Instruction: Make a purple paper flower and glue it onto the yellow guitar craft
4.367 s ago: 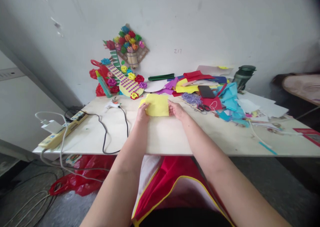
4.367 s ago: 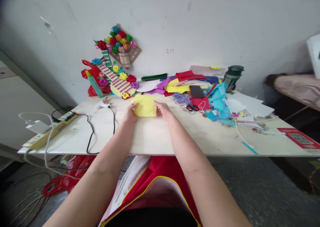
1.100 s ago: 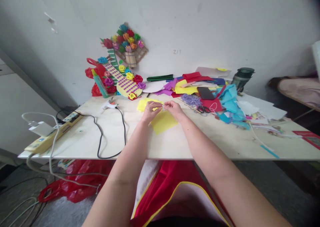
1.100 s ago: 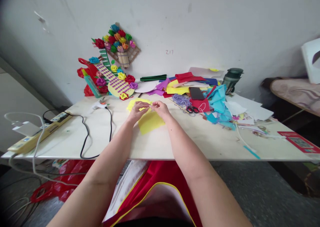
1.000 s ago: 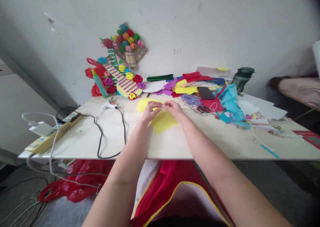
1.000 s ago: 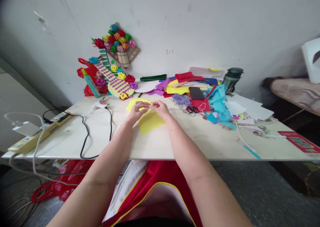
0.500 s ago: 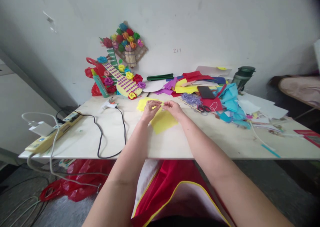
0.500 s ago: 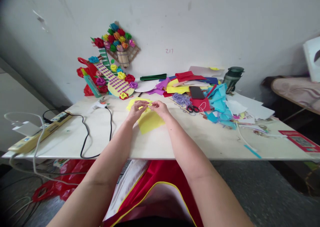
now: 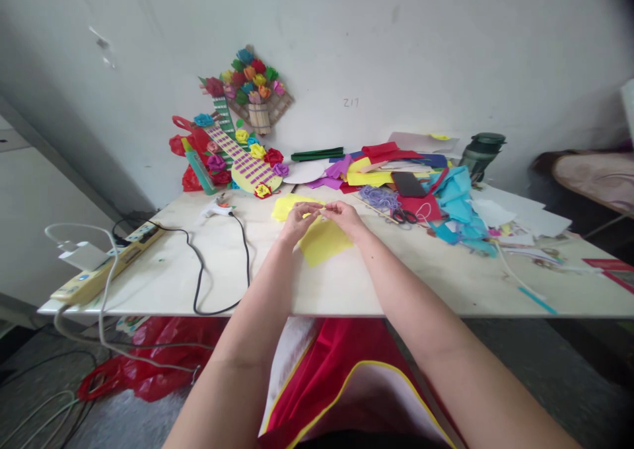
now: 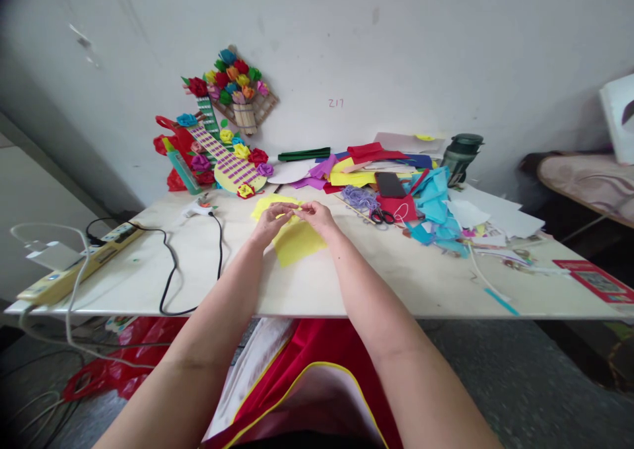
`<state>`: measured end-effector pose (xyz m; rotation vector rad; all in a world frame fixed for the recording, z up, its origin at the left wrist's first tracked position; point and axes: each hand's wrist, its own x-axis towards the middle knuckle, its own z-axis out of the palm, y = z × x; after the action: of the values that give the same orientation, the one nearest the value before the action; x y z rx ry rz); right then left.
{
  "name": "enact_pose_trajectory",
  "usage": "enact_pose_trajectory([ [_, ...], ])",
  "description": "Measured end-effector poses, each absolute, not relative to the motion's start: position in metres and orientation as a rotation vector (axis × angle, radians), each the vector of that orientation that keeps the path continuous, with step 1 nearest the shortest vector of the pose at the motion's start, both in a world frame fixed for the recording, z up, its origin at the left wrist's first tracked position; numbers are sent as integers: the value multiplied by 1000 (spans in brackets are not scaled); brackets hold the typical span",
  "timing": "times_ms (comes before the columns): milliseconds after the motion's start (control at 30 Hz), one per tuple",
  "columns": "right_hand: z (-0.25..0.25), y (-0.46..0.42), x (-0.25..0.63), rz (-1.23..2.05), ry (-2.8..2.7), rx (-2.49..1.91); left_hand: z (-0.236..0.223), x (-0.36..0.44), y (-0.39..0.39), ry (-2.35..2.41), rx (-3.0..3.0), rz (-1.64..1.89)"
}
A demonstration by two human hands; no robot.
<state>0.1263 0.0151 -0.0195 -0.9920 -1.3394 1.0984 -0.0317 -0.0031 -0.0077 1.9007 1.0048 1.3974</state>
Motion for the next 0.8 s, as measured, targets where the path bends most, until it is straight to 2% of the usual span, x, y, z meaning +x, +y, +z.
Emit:
enact_pose_trajectory([
  [233,-16,13,127,1042,-1341,-908,-10,-31,-2,999,1755,1387],
  [500,-13,8,118,713,-1651,-673,-12,-34,1,726,1499,1335],
  [800,-10,6,117,861,-1489,-709,-12,-32,-1,466,1355,1183],
])
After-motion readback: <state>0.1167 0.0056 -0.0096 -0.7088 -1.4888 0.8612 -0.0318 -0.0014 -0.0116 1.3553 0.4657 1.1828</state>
